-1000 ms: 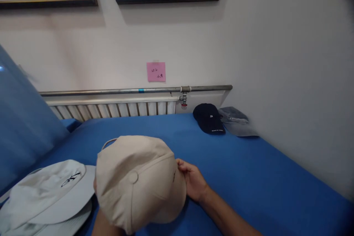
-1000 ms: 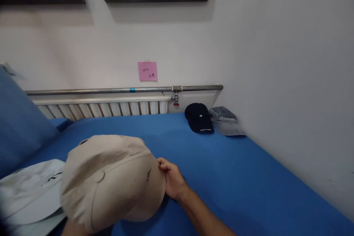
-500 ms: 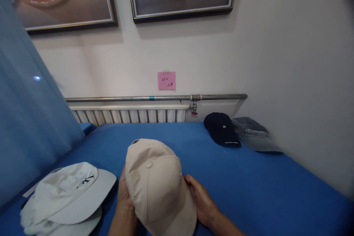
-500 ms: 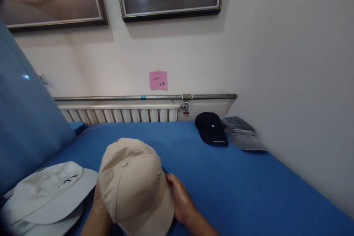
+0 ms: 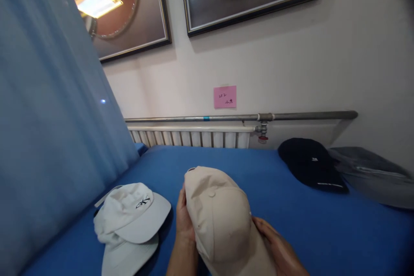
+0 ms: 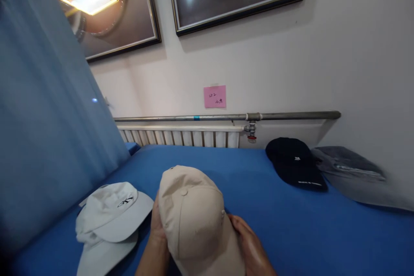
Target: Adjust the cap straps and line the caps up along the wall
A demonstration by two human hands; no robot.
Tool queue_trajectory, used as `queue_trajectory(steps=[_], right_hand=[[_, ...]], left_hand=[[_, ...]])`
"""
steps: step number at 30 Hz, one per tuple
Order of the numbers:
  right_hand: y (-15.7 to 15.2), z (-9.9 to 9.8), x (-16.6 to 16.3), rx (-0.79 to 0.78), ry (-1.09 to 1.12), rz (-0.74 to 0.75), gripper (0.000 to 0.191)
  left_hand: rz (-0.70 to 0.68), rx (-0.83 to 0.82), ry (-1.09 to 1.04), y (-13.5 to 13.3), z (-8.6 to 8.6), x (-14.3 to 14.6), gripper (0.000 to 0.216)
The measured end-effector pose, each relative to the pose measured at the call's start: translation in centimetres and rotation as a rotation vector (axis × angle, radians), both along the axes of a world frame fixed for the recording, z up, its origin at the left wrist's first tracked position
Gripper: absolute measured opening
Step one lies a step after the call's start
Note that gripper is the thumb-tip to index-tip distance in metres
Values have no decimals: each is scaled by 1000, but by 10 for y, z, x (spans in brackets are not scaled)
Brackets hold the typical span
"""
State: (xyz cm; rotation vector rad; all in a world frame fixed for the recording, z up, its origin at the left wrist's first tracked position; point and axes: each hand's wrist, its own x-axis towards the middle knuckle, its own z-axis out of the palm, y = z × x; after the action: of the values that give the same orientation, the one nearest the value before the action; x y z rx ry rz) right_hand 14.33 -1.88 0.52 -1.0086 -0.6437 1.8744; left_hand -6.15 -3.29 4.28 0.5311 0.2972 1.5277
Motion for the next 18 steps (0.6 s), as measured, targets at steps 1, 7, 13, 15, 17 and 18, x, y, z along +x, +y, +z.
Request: queue_trajectory(steps=[1, 7, 13, 15, 17, 18], right_hand=[[1, -1, 0, 1, -5, 3, 22], [4, -4, -1, 6, -49, -13, 26], [3, 0, 0, 9, -101, -18, 22], [3, -1, 0, 21, -108, -2, 22], [4, -2, 0, 17, -100, 10, 23], [4, -3, 1, 9, -93, 9, 23]], left_hand=[[4, -7, -6, -1, 2, 0, 42], [96, -93, -110, -2, 10, 1, 34], [170, -168, -209, -2, 16, 7, 35], [177, -205, -255, -3, 20, 8, 36], [170, -234, -290, -4, 23, 9, 35], [157, -244, -296, -5, 24, 10, 35]])
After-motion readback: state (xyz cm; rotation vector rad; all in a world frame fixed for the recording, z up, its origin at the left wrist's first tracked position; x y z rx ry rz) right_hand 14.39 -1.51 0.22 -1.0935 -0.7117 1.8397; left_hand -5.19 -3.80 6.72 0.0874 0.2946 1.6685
